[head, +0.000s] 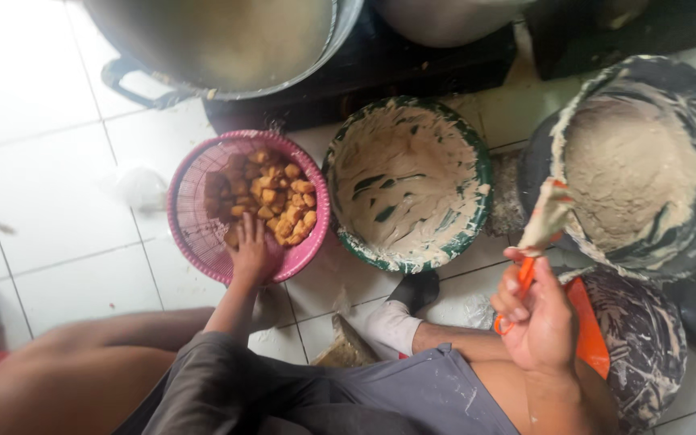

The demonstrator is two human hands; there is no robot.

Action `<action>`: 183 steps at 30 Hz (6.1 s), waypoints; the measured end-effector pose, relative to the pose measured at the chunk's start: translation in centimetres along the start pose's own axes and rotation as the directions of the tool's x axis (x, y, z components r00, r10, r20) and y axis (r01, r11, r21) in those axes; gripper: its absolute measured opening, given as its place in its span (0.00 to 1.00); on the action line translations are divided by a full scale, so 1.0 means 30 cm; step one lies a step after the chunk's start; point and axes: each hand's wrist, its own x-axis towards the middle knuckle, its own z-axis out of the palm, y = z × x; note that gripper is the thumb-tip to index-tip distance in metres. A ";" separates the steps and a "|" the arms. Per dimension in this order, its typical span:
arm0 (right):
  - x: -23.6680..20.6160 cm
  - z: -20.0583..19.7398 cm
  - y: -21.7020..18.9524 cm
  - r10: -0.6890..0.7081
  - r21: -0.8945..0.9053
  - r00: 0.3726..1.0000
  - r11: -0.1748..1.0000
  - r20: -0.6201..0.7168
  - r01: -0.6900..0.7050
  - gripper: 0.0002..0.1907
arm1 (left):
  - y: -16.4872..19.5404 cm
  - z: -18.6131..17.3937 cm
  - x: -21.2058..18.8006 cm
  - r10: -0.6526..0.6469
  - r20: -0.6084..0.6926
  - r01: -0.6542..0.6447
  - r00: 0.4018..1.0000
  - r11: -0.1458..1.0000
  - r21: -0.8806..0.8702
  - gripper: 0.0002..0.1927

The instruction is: The person repeatedly picks small fried food items from a pink basket, coats them with batter using an orange spatula, and places them into a pot of hot oil. The process is repeated continuously throughout the clip.

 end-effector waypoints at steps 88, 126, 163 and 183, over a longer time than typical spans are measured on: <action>-0.135 0.064 0.007 -0.686 -0.783 0.571 0.003 0.451 0.622 0.13 | 0.801 -0.512 -0.249 0.364 -0.093 0.013 0.927 -0.277 -0.961 0.29; -0.025 -0.046 -0.014 -0.253 -0.531 0.965 0.808 0.075 0.253 0.20 | 0.798 -0.268 0.156 0.160 0.427 0.451 0.890 -0.174 -0.876 0.15; 0.625 0.177 0.502 0.010 -0.750 0.992 -0.654 0.123 0.099 0.13 | 0.410 0.168 -0.160 0.028 0.439 0.404 0.898 0.344 -0.848 0.22; 0.435 0.340 0.625 0.388 -0.043 0.910 0.921 0.143 -0.386 0.14 | 0.398 0.015 -0.165 -0.052 0.619 0.468 0.783 0.705 -0.533 0.19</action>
